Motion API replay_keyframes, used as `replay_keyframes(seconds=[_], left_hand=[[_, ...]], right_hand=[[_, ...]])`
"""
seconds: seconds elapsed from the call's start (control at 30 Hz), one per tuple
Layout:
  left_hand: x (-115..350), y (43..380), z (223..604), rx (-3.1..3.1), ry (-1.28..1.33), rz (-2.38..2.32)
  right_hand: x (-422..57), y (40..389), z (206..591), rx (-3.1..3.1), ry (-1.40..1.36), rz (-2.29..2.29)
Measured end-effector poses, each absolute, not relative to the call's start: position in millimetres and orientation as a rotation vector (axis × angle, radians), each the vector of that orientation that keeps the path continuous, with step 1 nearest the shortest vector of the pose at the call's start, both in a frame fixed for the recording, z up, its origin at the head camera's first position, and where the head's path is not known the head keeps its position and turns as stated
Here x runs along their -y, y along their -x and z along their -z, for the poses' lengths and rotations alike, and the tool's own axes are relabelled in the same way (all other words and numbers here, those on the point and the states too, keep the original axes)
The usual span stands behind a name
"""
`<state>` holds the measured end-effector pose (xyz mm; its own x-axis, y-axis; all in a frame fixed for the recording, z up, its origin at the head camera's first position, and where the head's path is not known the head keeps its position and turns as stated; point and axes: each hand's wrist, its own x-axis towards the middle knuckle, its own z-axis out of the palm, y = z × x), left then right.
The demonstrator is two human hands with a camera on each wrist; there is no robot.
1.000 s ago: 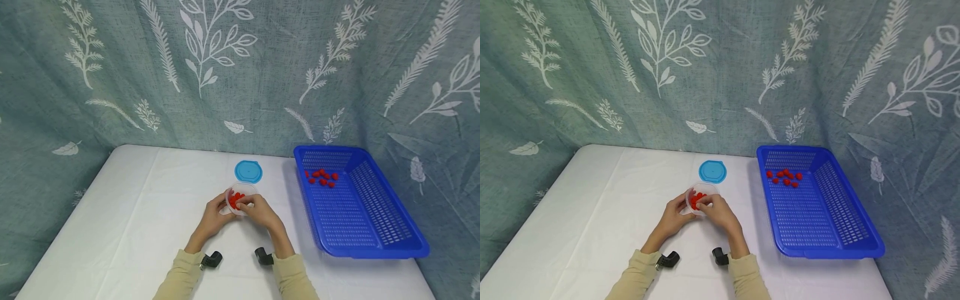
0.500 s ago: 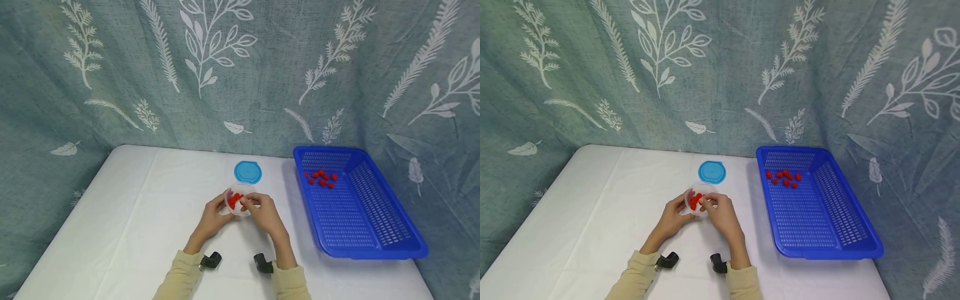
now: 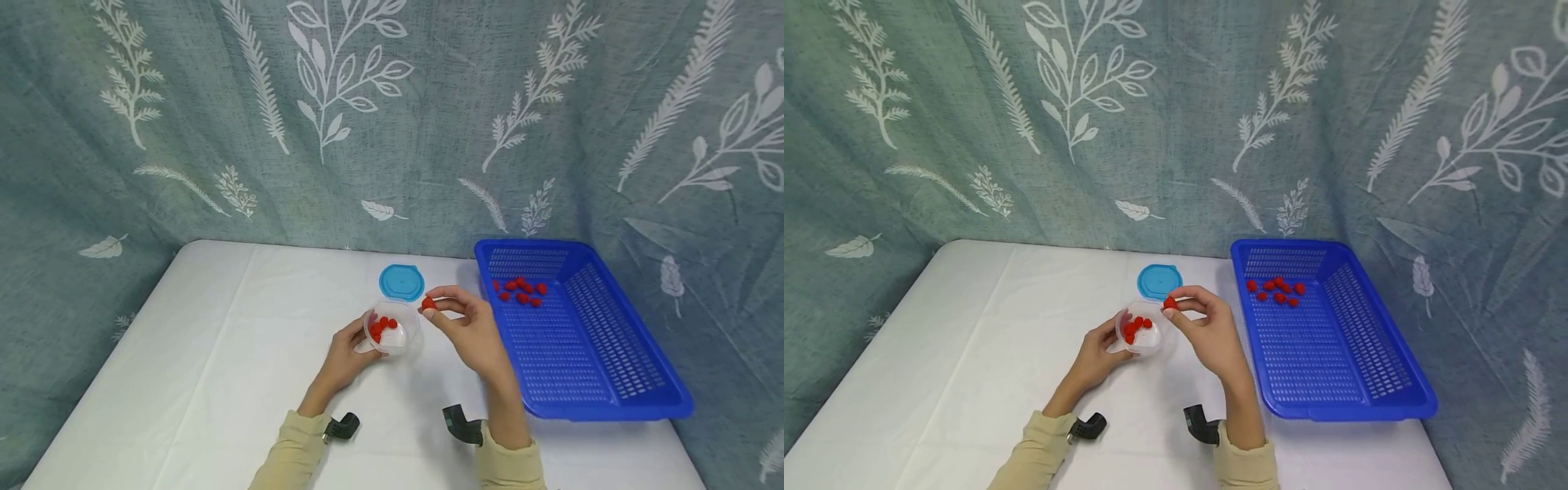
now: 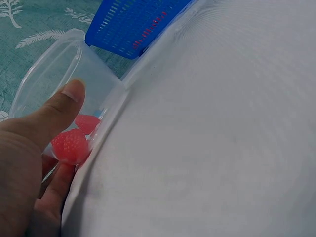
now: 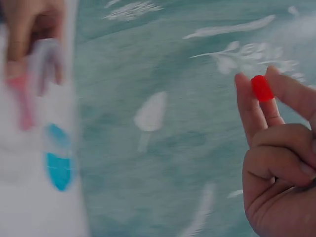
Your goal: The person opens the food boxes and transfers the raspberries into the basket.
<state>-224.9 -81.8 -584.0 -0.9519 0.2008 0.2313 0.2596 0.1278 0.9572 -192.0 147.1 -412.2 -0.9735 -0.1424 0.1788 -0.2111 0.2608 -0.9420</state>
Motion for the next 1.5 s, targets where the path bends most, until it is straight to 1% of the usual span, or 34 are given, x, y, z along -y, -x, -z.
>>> replay_keyframes(seconds=[0.13,0.27,0.4,0.53,0.73,1.0,1.17,1.3,1.5], left_hand=[[81.8,224.9,584.8,2.319,0.478,1.993],[82.3,225.5,585.5,2.319,0.477,1.988],[81.9,226.2,586.0,2.304,0.486,1.994],[81.0,225.5,586.2,2.293,0.489,2.012],[81.6,224.1,586.2,2.302,0.471,2.009],[81.0,223.7,585.8,2.285,0.471,2.031],[81.9,225.1,588.2,2.308,0.472,2.013],[82.5,225.3,588.4,2.305,0.49,1.995],[82.2,225.8,588.9,2.31,0.485,1.999]], right_hand=[[-163.0,184.2,380.8,2.378,-0.419,-1.835],[-181.3,185.1,358.2,2.325,-0.444,-1.757],[-204.9,197.5,347.9,2.27,-0.416,-1.678],[-230.6,216.4,348.7,2.179,-0.35,-1.621],[-266.8,253.8,368.8,2.103,-0.209,-1.576],[-313.4,302.1,415.5,2.174,0.105,-1.451],[-335.2,314.5,443.7,2.367,0.238,-1.323],[-352.3,320.0,462.1,2.523,0.27,-1.233],[-377.2,326.4,486.0,2.635,0.339,-1.307]])
